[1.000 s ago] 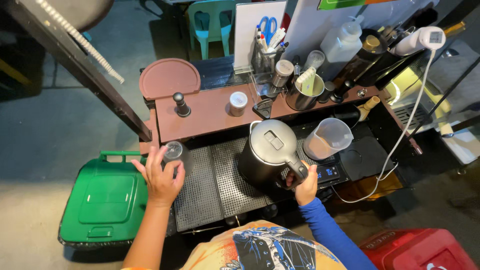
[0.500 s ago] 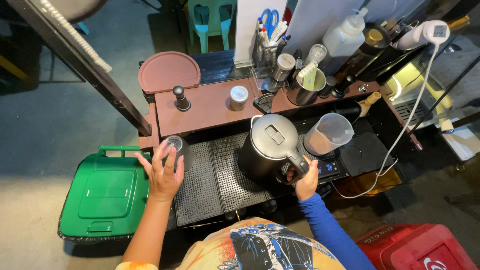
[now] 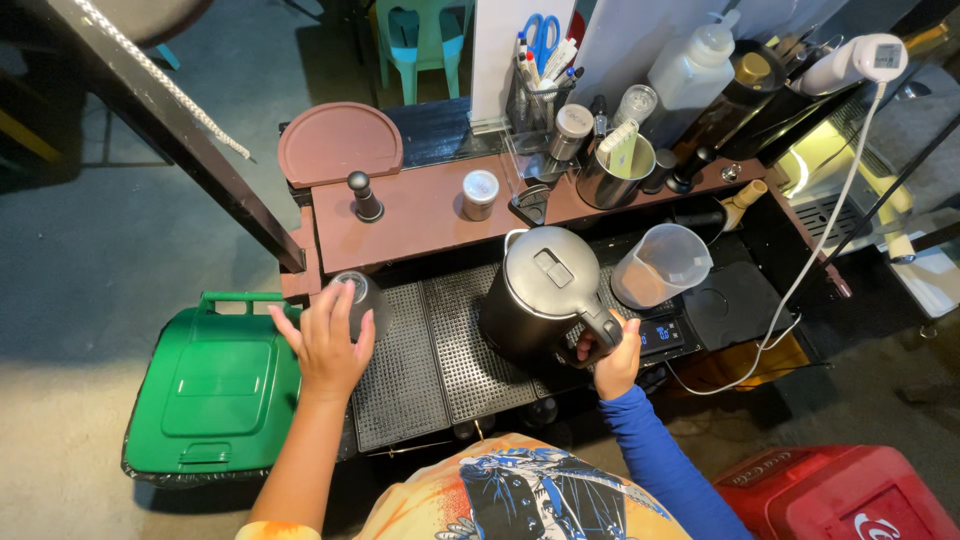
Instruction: The person pours a white powder from a green packet into a plastic measuring cup, then adds a brown powder from a jar using a spoon. They pour hot water from a kettle into the cup and use a handheld frother to mix the contents.
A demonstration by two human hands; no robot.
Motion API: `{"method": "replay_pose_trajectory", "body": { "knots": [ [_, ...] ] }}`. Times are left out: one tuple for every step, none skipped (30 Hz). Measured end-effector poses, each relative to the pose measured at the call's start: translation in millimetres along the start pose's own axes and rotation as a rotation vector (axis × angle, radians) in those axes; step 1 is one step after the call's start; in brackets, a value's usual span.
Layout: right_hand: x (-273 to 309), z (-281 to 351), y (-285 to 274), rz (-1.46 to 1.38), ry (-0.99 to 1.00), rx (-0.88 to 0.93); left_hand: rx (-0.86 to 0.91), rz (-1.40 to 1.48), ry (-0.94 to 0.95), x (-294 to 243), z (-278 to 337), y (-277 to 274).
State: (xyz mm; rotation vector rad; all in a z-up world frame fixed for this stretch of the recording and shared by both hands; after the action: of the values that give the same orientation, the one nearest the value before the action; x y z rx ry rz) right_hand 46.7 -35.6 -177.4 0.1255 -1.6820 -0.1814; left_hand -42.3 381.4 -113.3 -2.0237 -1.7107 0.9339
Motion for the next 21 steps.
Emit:
{"method": "replay_pose_trajectory", "body": {
  "knots": [
    [-0.2,0.2,0.2,0.002,-0.001,0.002,0.033,-0.030,-0.031,0.6,-1.7,1.6],
    [-0.1,-0.2,0.0,0.004,-0.004,0.005,0.064,-0.060,-0.061,1.2,-3.6,4.2],
    [0.1,-0.6,-0.8,0.012,-0.010,-0.001,0.096,-0.089,-0.092,2.5,-5.0,6.6],
    [0.3,-0.4,-2.0,0.021,-0.015,-0.005,0.081,-0.073,-0.091,1.2,-5.7,4.8],
    [0.4,-0.3,-3.2,0.030,-0.019,-0.010,0.066,-0.058,-0.091,0.2,-6.2,3.3],
    [-0.5,-0.9,-2.6,0.020,-0.015,-0.004,0.050,-0.043,-0.089,0.2,-7.3,1.8],
    [-1.2,-1.5,-2.2,0.011,-0.012,0.001,0.048,-0.032,-0.094,1.0,-8.0,1.6],
    [-2.3,-1.1,-2.0,0.001,-0.007,0.006,0.047,-0.021,-0.098,1.8,-8.2,1.4],
    [-3.1,-0.8,-2.5,-0.002,-0.005,0.002,0.046,-0.010,-0.102,2.5,-8.0,1.3],
    [-3.8,-0.8,-3.2,-0.005,-0.003,0.000,0.051,-0.021,-0.100,2.5,-7.1,1.7],
    [-4.5,-0.8,-4.0,-0.008,-0.001,-0.003,0.056,-0.033,-0.098,2.3,-6.1,2.2],
    [-4.6,-1.7,-4.2,0.008,-0.005,-0.003,0.059,-0.045,-0.095,2.3,-6.1,3.2],
    [-4.5,-2.6,-4.4,0.023,-0.009,-0.003,0.063,-0.046,-0.095,3.0,-6.4,4.3],
    [-4.6,-2.1,-4.7,0.039,-0.010,-0.002,0.070,-0.048,-0.098,3.7,-5.6,4.9],
    [-4.4,-1.9,-4.3,0.028,-0.013,0.005,0.077,-0.050,-0.101,4.2,-4.7,5.4],
    [-4.0,-1.9,-3.7,0.017,-0.017,0.011,0.063,-0.046,-0.096,4.1,-4.5,4.5],
    [-3.5,-1.9,-2.9,0.006,-0.021,0.017,0.050,-0.043,-0.092,3.6,-4.4,3.6],
    [-3.1,-1.6,-2.4,0.003,-0.021,0.019,0.036,-0.038,-0.086,3.2,-4.4,2.7],
    [-2.6,-1.4,-2.1,0.001,-0.022,0.021,0.024,-0.035,-0.089,3.5,-4.4,1.6],
    [-2.0,-1.9,-1.8,-0.002,-0.025,0.022,0.009,-0.030,-0.091,3.7,-5.3,1.1],
    [-2.0,-2.2,-1.5,-0.009,-0.023,0.024,-0.006,-0.026,-0.092,3.6,-6.0,0.4]
  ]
}}
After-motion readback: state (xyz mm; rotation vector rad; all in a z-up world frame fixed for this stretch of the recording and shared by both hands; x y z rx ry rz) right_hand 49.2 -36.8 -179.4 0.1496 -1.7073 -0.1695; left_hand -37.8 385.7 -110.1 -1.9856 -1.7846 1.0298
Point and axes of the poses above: each hand's wrist, its own z-axis away from the middle knuckle, its own y-axis out of the palm, x = y × z, the point moved 8 cm from there along -z, towards the middle knuckle, and after that the axes turned 2 degrees about -y, right-handed, at the moved point
